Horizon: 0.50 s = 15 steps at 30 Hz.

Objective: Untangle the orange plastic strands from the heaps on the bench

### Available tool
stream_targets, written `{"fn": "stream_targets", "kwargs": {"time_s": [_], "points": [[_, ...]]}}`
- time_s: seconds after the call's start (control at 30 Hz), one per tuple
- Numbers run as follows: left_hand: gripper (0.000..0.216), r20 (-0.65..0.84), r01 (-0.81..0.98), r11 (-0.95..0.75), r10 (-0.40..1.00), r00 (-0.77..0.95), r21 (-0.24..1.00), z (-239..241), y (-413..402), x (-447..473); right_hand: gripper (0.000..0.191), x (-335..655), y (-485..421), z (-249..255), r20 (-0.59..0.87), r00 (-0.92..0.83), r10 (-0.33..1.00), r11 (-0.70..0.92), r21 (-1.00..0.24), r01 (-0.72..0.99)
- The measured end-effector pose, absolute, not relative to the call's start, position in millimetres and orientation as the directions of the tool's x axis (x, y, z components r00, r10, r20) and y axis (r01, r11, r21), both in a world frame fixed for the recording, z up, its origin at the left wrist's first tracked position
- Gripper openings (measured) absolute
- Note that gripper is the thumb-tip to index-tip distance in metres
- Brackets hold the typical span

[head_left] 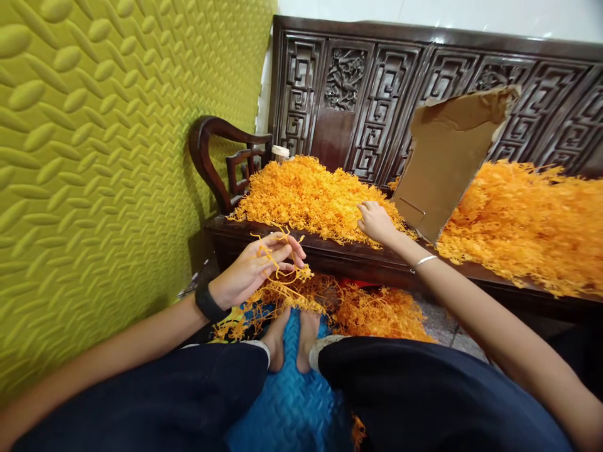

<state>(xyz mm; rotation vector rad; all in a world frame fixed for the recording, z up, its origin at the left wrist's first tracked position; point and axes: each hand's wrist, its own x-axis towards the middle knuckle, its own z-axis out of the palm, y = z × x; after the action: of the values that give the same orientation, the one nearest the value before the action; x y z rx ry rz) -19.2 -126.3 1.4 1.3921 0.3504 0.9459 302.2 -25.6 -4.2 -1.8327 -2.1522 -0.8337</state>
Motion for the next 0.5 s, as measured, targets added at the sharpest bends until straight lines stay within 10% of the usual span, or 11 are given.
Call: {"fn": "stream_targets", "kwargs": {"time_s": [0.5], "points": [[0.013, 0.297, -0.480, 0.079, 0.696, 0.654, 0.874, 6.0, -130.5, -20.8, 0.034, 336.4, -15.5, -1.0, 0.363, -0.179, 0.914, 0.085, 0.262, 0.961]]}}
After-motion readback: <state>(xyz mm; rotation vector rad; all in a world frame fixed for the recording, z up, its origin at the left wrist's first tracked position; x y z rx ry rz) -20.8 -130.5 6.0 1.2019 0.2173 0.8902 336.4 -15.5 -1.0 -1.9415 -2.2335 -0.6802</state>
